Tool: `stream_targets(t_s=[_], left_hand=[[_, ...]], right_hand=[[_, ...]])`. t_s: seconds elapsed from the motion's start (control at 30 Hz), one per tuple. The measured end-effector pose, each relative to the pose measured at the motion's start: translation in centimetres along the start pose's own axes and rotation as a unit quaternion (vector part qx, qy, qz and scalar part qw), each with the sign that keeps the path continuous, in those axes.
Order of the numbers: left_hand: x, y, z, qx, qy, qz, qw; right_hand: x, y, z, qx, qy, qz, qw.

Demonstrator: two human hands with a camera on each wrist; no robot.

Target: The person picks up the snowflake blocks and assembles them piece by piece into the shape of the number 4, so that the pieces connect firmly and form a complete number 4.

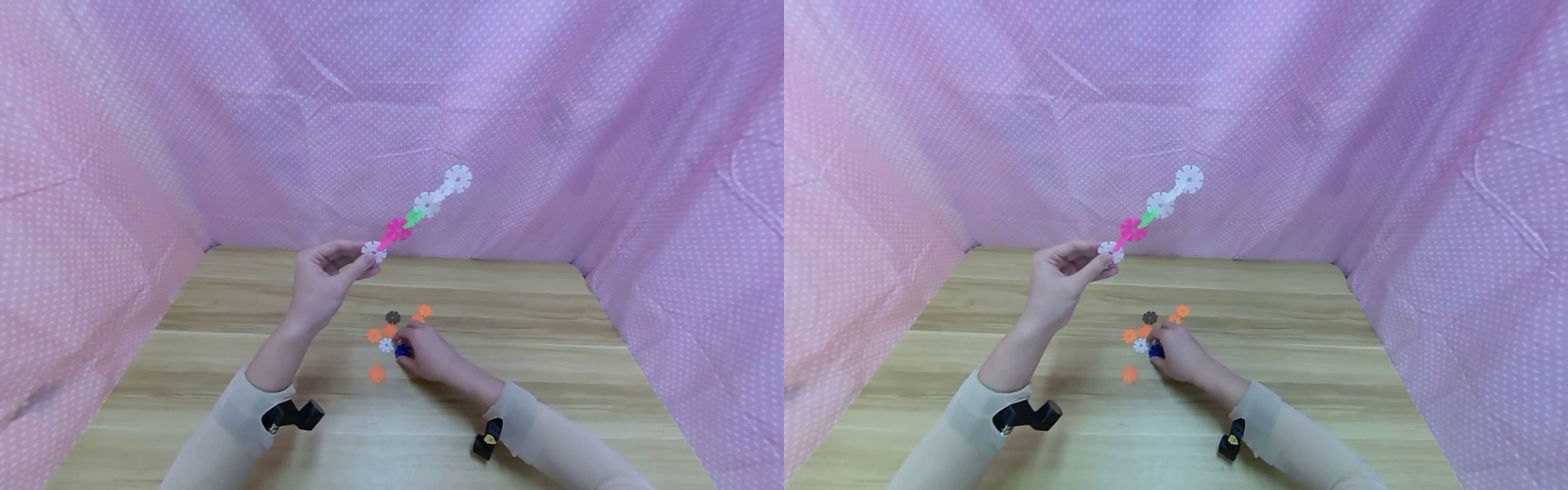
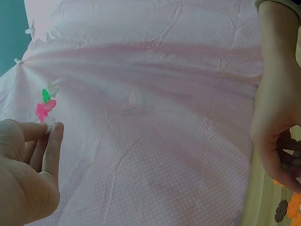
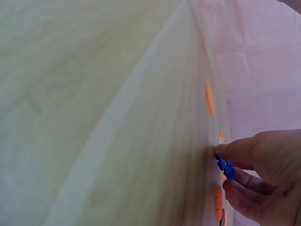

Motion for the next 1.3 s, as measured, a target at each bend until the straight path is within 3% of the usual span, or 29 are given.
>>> stream_targets(t_s=[0.17,0.27,0.5,0.77,0.9,1.1,1.3], left_hand=[[0.2,0.2,0.0,-0.003,-0.008,0.0,1.0],[0.4,0.3,0.0,-0.002,-0.011,0.0,0.9999],[0.4,0.2,-0.1,-0.001,-0.005,-0.001,1.0],[0.4,0.1,-0.5,-0.001,-0.008,-0.001,1.0],[0.3,0.2,-0.7,0.005,-0.007,-0.001,1.0],[0.3,0.4,-1.0,0.001,-0.01,-0.009,0.9999],[0.2,0.8,-1.2,0.001,-0.01,-0.015,0.9998]], right_hand=[[0.2,-0.8,0.5,-0.059,0.0,-0.014,0.998],[0.5,-2.0,1.0,-0.086,0.005,0.001,0.996],[0.3,-7.1,2.1,-0.097,-0.003,0.101,0.99],[1.0,-12.6,2.2,-0.104,-0.025,0.214,0.971],[1.3,-14.7,1.9,-0.093,-0.033,0.279,0.955],[2.4,-17.4,1.3,-0.09,-0.053,0.38,0.919],[2.9,-19.1,0.6,-0.098,-0.071,0.434,0.893]])
Point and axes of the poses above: each hand's wrist, its own x-axis away from the middle knuckle, its own y-axis out of the palm, z = x × y, the point moved 5 cm from there along -x, towards the middle knuckle, and after that the axes turned 13 degrees about x, right-handed, at the moved point
